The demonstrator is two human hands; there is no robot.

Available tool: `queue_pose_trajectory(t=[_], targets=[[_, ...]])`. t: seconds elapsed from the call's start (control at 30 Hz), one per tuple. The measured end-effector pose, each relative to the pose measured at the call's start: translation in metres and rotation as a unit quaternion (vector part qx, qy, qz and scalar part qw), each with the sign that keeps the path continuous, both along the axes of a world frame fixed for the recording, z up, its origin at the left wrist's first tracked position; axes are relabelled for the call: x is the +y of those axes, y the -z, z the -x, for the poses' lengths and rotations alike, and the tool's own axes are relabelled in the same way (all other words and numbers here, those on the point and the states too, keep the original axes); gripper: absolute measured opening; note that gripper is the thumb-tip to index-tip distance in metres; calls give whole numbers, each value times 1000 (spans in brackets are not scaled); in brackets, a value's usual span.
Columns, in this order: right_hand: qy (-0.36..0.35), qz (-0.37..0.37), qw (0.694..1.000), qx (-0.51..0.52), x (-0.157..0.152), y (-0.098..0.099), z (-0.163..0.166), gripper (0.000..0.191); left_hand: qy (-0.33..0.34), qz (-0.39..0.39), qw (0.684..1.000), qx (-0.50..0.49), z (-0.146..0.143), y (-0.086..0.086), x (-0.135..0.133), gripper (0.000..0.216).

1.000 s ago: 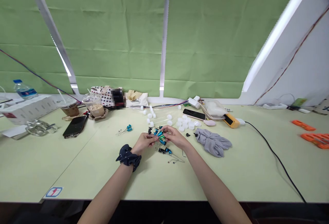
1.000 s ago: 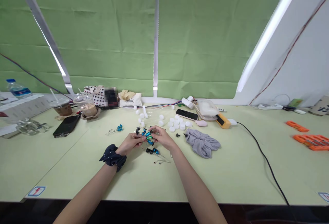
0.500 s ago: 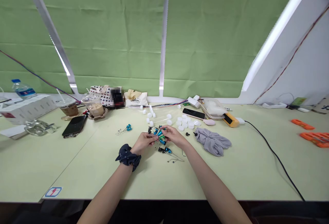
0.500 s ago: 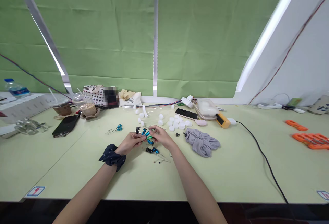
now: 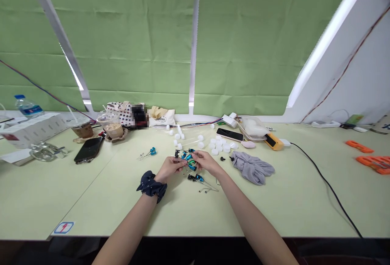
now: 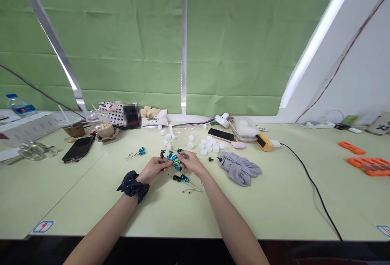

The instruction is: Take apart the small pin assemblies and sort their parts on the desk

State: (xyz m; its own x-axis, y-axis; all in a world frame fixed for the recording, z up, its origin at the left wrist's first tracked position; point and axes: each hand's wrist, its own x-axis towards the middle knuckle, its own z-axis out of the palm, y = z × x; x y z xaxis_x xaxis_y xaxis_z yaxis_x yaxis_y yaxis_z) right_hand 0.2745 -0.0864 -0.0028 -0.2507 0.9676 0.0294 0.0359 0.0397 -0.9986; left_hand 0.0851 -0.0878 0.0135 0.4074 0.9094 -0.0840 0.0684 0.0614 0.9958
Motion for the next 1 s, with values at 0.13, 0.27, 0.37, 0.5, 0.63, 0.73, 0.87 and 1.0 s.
queue_pose_trajectory(t=[0.13, 0.27, 0.37, 0.5, 0.63, 0.73, 0.87, 1.0], targets=[[-16, -28, 999, 21, -1, 0, 0, 40, 16, -10, 1000, 9, -1, 2, 0, 45], [-17, -71, 996, 55, -5, -7, 0, 47, 20, -20, 1000, -2, 1, 3, 1, 43], [15, -60, 997, 39, -4, -6, 2, 39, 34, -15, 999, 11, 2, 2, 1, 43], [-11, -88, 995, 34, -2, -5, 0, 35, 51, -8, 998, 20, 1, 0, -1, 43], [1, -94, 995, 16, -1, -5, -2, 36, 48, -18, 999, 5, 0, 1, -2, 41], [28, -42, 999, -20, -1, -3, 1, 37, 30, -14, 999, -10, 0, 1, -2, 42], [-14, -7, 1000, 25, -2, -2, 2, 37, 10, -7, 1000, -19, 1, 1, -1, 43], [-44, -37, 994, 97, -4, -6, 0, 46, 22, -3, 1000, -22, 3, 2, 2, 42]])
